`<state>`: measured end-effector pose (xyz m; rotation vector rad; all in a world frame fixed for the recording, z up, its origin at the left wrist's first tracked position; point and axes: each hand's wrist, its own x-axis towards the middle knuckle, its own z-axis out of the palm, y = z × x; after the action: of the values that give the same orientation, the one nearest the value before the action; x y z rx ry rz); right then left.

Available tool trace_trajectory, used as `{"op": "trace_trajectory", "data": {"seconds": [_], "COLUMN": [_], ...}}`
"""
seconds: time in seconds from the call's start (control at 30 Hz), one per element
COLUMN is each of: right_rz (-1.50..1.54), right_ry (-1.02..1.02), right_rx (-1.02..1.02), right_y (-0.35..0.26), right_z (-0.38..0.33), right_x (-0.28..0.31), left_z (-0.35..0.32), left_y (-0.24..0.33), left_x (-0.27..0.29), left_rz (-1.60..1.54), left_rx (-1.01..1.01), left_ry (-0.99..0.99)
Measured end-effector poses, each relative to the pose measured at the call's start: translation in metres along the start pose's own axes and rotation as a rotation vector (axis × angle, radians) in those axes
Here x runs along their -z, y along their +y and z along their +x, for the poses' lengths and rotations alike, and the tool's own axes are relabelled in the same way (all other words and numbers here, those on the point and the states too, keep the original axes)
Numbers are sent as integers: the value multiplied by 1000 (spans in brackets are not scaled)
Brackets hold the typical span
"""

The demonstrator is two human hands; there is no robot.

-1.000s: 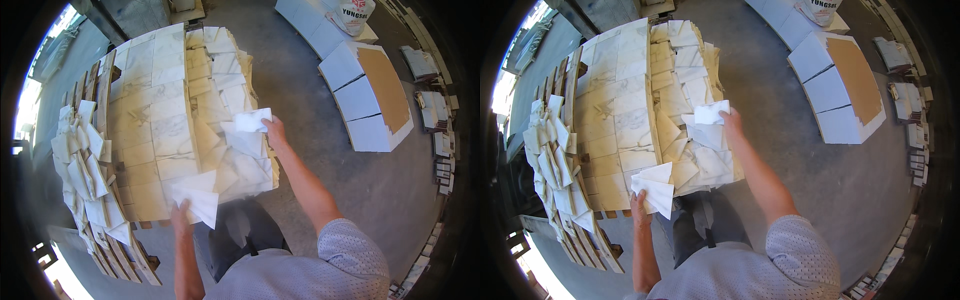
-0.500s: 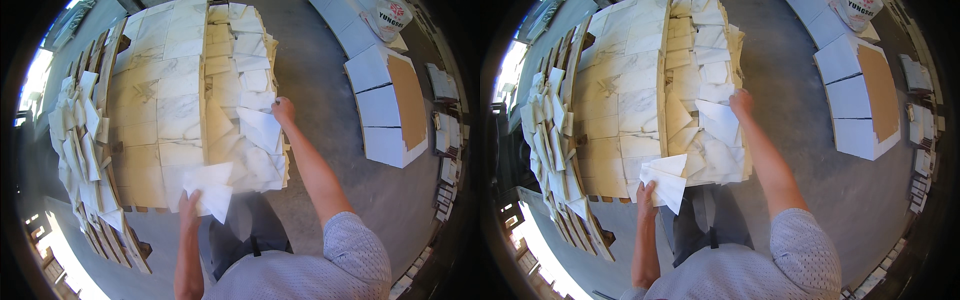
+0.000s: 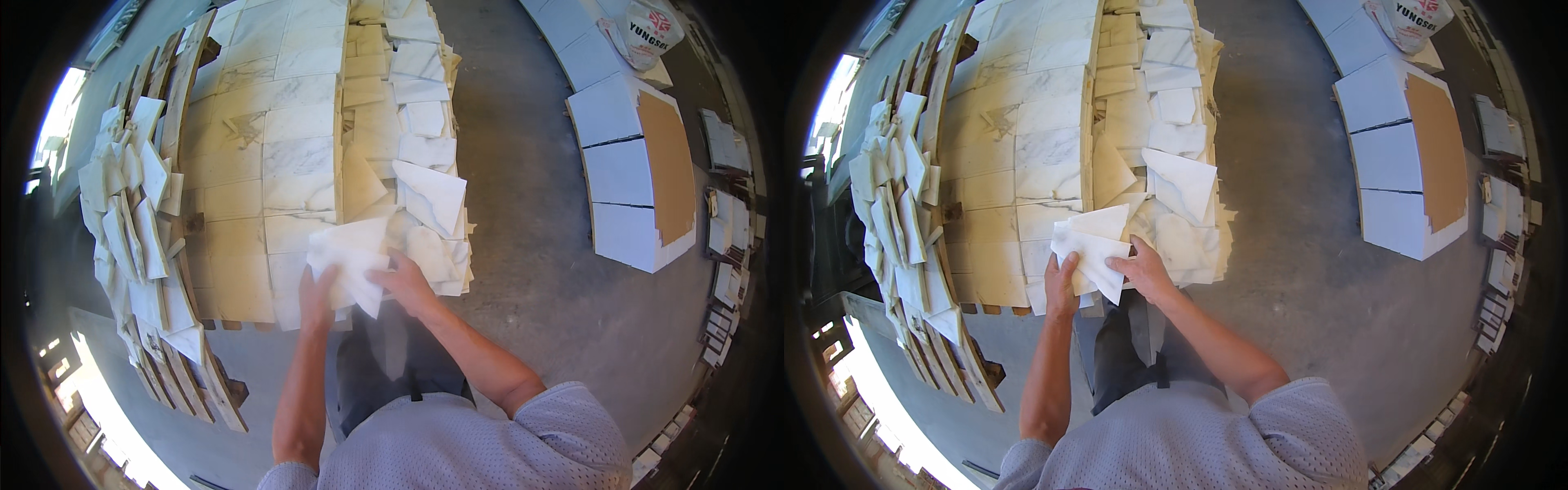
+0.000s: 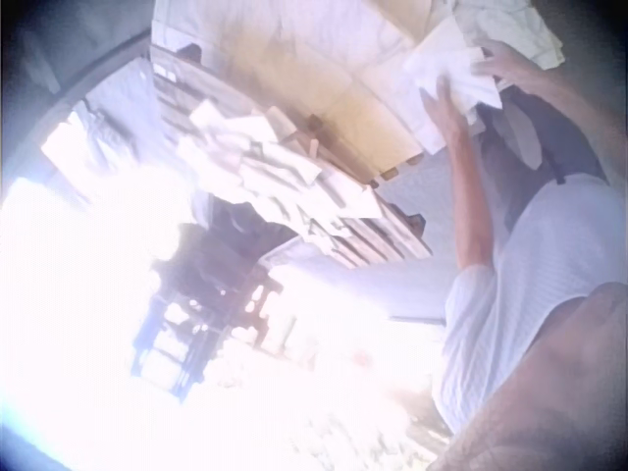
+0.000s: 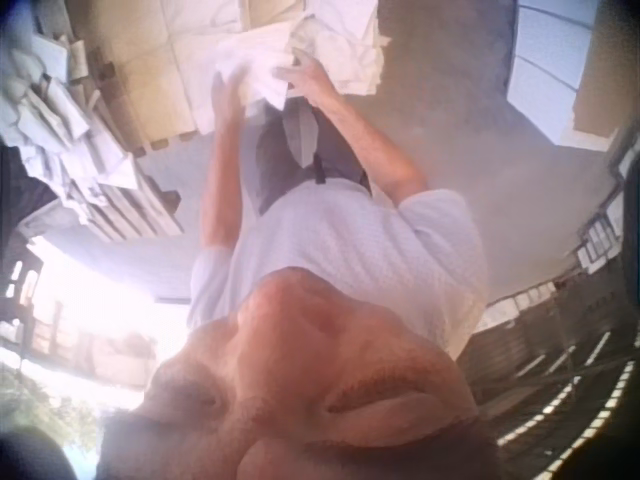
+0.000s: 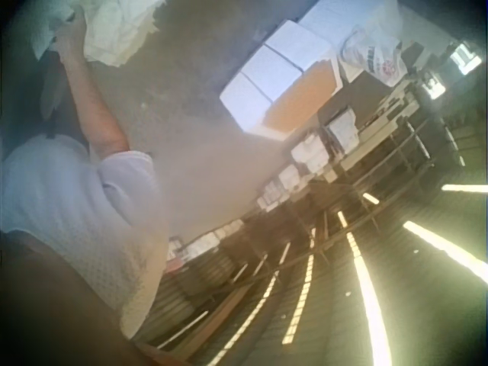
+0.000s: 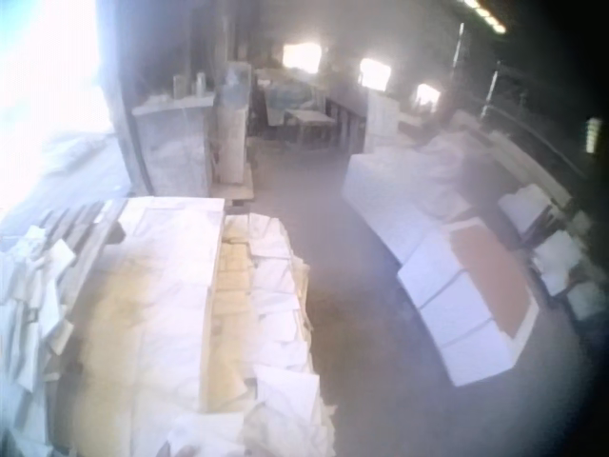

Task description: The person repeatedly picks up white rectangular tiles from a wooden pallet and places them onto a growing stack. The person moves between pallets and continues stacking tiles by hand throughout the clip.

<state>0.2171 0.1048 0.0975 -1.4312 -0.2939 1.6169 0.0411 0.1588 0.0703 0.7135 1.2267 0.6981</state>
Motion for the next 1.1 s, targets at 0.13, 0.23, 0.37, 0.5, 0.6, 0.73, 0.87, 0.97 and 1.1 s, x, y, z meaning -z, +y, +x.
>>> {"op": "trace_trajectory", "data": {"seconds": [0.13, 0.23, 0.37, 0.5, 0.6, 0.73, 0.87, 0.97, 1.1], "right_rz": [-37, -126, -108, 34, 75, 127, 217, 320, 370], "right_ry": [12, -9, -63, -143, -179, -192, -225, -195, -12], "right_rx": [-87, -132, -94, 19, -92, -124, -85, 12, 210], "right_y": [3, 5, 7, 14, 24, 31, 18, -8, -48], "right_z": [7, 13, 21, 31, 40, 44, 43, 48, 90], "right_x": [-7, -4, 7, 18, 20, 15, 17, 29, 46], "left_z": [3, 6, 11, 13, 11, 4, 5, 8, 8], "left_y": [-6, -13, -19, -24, -24, -16, -12, -11, -13], "left_x": [-1, 6, 21, 23, 17, 17, 18, 20, 22], "left_rz": [-75, -107, -156, -167, -244, -229, -318, -388, -341], "left_rx": [-39, -67, 36, 58, 20, 71, 117, 113, 155], "left_ry": [64, 73, -35, -77, -116, -130, -108, -120, -78]}}
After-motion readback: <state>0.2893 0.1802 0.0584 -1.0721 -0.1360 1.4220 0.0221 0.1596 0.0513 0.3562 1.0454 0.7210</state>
